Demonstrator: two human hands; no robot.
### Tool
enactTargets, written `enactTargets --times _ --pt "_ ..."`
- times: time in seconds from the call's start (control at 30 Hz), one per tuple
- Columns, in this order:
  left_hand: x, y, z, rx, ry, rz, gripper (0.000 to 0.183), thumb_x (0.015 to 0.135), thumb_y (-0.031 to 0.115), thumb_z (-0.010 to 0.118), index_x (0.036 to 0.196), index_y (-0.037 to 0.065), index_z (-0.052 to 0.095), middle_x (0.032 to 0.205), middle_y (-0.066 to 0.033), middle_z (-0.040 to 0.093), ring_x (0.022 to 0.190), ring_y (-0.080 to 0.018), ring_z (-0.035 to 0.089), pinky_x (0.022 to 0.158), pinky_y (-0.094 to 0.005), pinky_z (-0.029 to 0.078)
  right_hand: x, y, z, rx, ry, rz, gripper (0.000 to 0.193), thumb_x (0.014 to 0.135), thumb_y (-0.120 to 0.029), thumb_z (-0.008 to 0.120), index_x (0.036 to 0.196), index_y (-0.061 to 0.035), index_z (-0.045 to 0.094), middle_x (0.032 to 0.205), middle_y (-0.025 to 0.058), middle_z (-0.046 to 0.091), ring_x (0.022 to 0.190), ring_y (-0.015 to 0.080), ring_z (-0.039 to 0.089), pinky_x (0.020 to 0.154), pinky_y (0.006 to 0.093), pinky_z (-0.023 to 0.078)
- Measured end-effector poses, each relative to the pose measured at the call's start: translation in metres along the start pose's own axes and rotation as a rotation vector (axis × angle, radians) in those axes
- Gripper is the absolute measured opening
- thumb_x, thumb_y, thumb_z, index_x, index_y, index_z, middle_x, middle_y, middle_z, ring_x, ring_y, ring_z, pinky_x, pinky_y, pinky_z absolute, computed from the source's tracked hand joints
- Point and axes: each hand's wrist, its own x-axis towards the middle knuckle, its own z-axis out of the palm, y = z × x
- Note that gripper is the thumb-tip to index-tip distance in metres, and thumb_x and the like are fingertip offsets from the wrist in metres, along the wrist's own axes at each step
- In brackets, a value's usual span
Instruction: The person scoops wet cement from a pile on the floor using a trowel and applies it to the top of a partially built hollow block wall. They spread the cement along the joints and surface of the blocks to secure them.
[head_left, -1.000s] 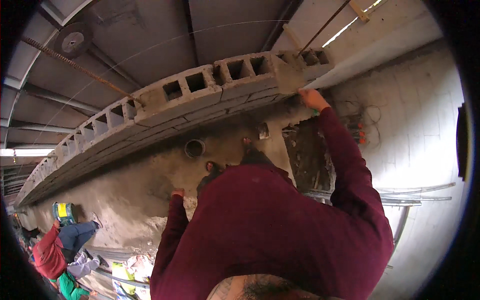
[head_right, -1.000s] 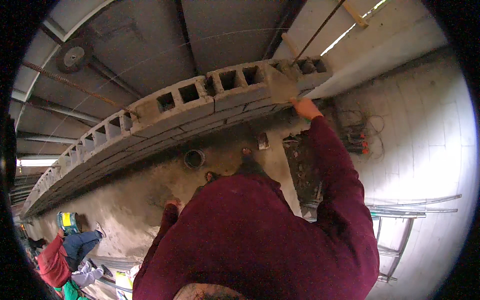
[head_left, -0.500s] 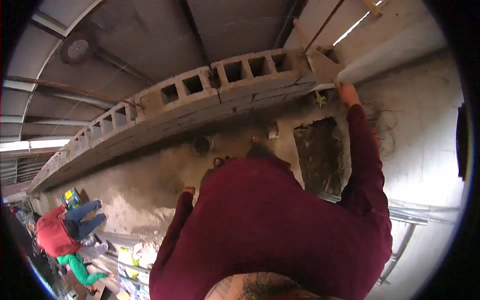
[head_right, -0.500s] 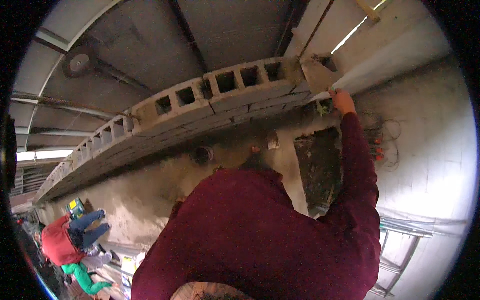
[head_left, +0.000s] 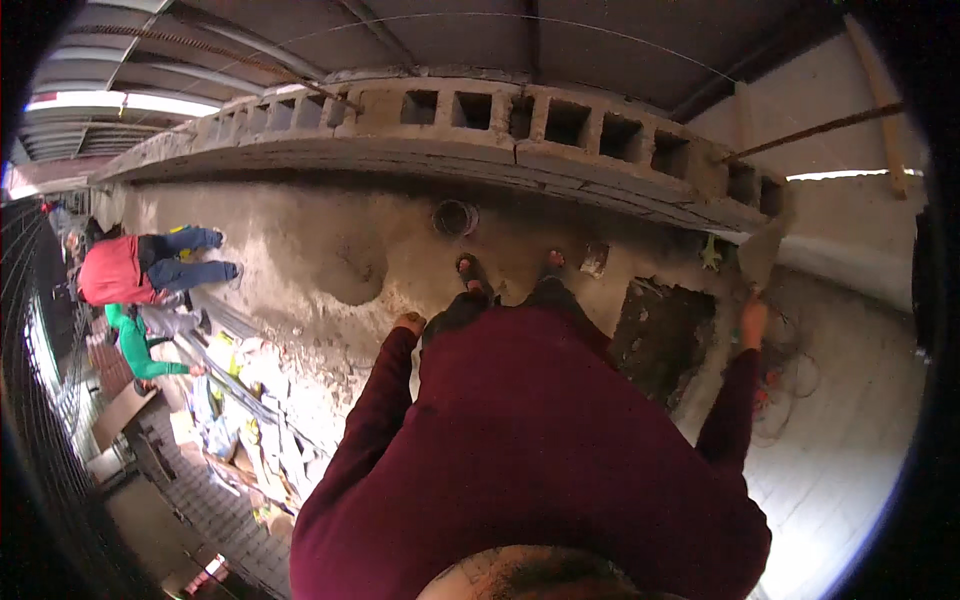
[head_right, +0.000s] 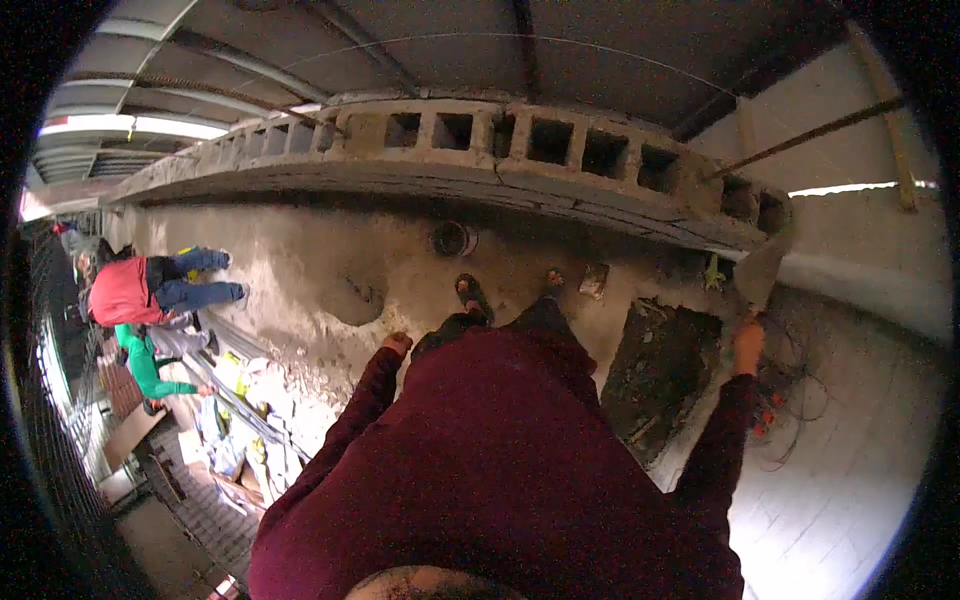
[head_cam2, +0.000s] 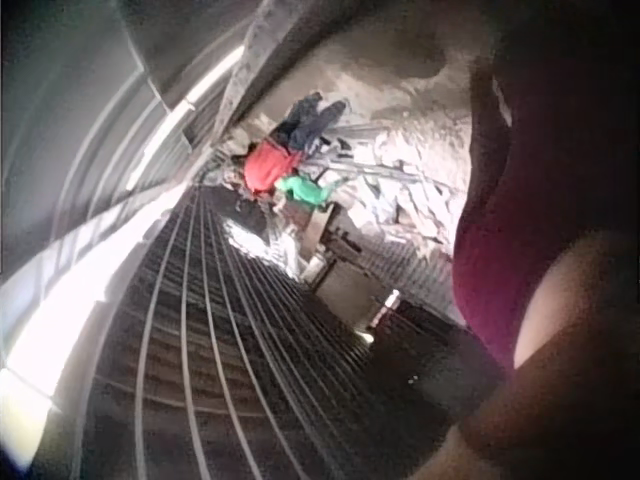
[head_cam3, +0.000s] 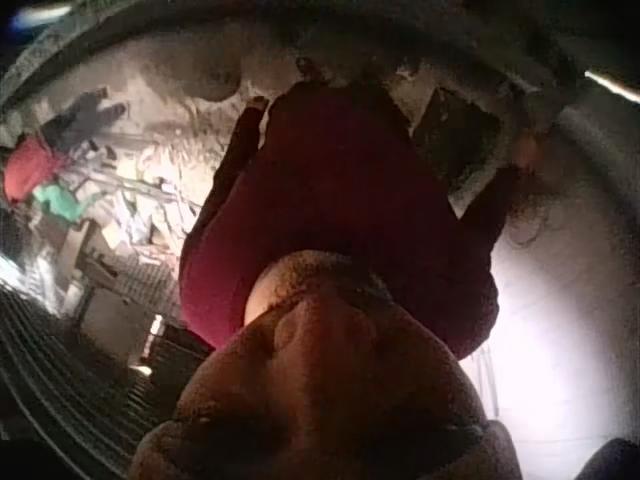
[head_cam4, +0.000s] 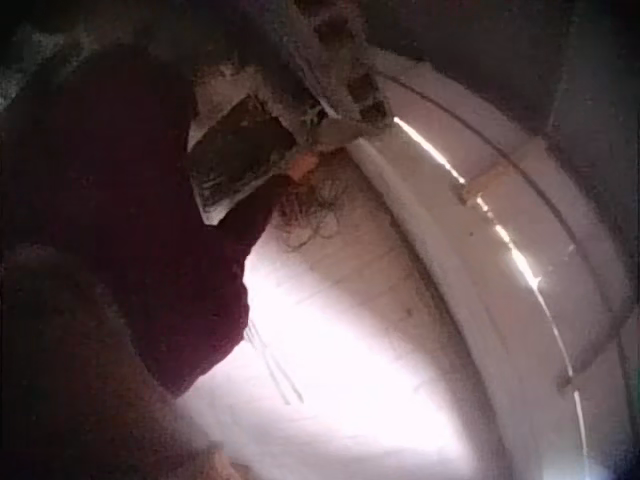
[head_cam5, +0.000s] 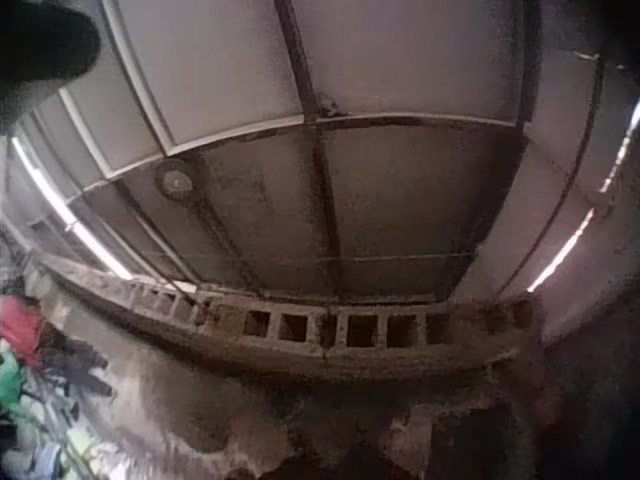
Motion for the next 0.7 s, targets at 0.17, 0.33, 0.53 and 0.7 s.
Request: enactTargets --times 0.17,0.33,0.53,0.7 --pt "-0.005 -0.077 0.029 -0.173 0.062 -0.101 0.026 0.079 0.027 0.053 0.083 0.003 0.063 0.081 -0.0173 0.064 0.082 -0.0313 0.062 0.073 -0.0388 0.047 -0.07 -0.254 -0.045 1.705 -0.281 0.684 0.04 0.093 -0.042 0.042 0.091 -0.0038 0.054 0.067 0.0055 0.052 0.054 0.0189 0.052 0.049 0.033 0.044" --pt "0.006 -0.06 0.011 0.145 0.173 -0.01 0.025 0.079 0.029 0.053 0.087 0.007 0.062 0.084 -0.0193 0.063 0.085 -0.0338 0.061 0.073 -0.0418 0.047 -0.126 -0.382 -0.069 1.785 -0.666 0.776 0.029 0.095 -0.032 0.04 0.1 -0.0057 0.051 0.068 0.0022 0.049 0.057 0.0141 0.048 0.049 0.0294 0.04" --pt "-0.006 -0.025 -0.03 -0.008 0.132 0.037 0.033 0.078 0.033 0.052 0.097 0.008 0.061 0.091 -0.0173 0.063 0.088 -0.0359 0.059 0.075 -0.0417 0.047 -0.145 -0.468 -0.07 1.618 -1.14 0.654 0.028 0.095 -0.031 0.041 0.103 -0.0062 0.051 0.068 0.0001 0.049 0.056 0.011 0.046 0.05 0.0269 0.04" --pt "0.005 -0.126 -0.038 0.013 0.192 0.097 0.042 0.077 0.038 0.052 0.105 0.008 0.059 0.101 -0.0169 0.061 0.093 -0.0355 0.058 0.08 -0.0424 0.045 -0.186 -0.575 -0.093 1.365 -1.132 0.38 0.024 0.094 -0.028 0.043 0.101 -0.0063 0.051 0.069 0.0001 0.049 0.057 0.0098 0.047 0.051 0.0257 0.042"
